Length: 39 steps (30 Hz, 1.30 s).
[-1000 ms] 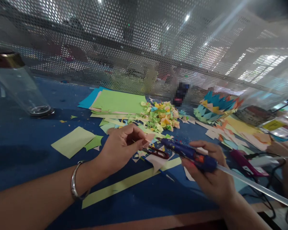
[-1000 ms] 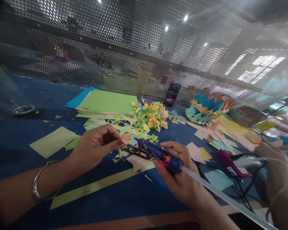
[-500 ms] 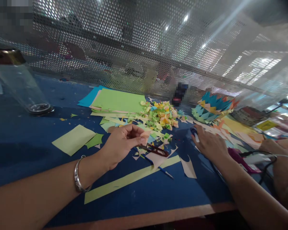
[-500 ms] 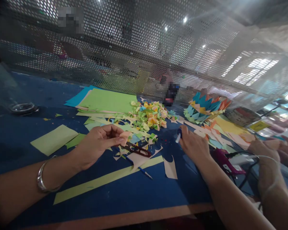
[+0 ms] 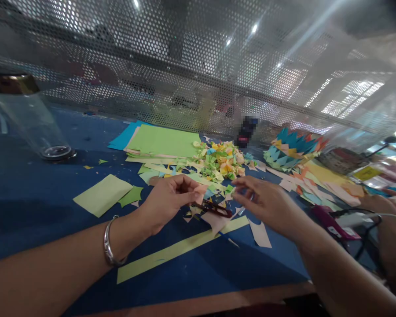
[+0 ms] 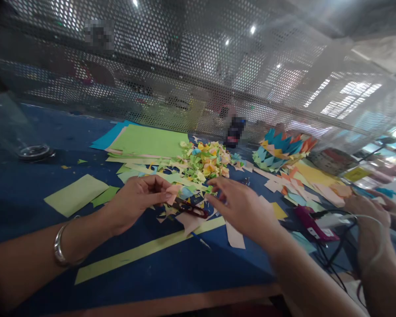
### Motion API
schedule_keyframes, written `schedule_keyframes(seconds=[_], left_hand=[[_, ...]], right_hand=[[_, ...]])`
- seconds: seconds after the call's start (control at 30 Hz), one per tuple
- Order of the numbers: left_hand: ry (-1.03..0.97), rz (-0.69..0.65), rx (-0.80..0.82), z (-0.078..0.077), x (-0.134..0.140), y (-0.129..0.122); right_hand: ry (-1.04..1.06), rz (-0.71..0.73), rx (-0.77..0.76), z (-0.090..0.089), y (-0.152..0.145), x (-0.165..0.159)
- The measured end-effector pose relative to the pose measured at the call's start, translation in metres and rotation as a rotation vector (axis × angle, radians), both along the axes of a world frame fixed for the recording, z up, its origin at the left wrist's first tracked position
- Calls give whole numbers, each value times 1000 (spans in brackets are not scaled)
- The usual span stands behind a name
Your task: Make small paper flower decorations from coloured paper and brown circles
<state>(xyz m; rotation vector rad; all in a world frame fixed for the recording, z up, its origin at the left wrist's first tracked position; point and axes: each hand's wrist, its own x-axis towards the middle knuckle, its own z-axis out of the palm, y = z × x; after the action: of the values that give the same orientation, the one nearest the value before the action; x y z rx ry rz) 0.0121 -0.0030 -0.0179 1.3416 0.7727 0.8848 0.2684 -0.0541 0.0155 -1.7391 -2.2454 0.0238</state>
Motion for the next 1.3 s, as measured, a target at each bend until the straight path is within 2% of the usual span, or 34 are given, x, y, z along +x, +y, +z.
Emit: schedule_keyframes(seconds=[0.13,0.23,0.33,0.53,0.73,1.07,1.3], left_hand=[[30,-10,7,0,0,-2],[62,-11,15,1,0,-2],[72,7,30,1,0,-2],[38,-18,-59,3,0,0],[-10,-132,-59,7,-1,-2],[125,-43,85,3,-2,1],[229,-33,244,4,-5,3]], right_hand=[[171,151,-5,-2,5,-52],[234,201,28,-8,10,-63],[298,250,56,-14,12,-61],[341,289,98,-21,13,-57],[413,284,129,-23,12,-57],[409,336,85,-27,10,-56],[454,279,6,-26,8,-56]])
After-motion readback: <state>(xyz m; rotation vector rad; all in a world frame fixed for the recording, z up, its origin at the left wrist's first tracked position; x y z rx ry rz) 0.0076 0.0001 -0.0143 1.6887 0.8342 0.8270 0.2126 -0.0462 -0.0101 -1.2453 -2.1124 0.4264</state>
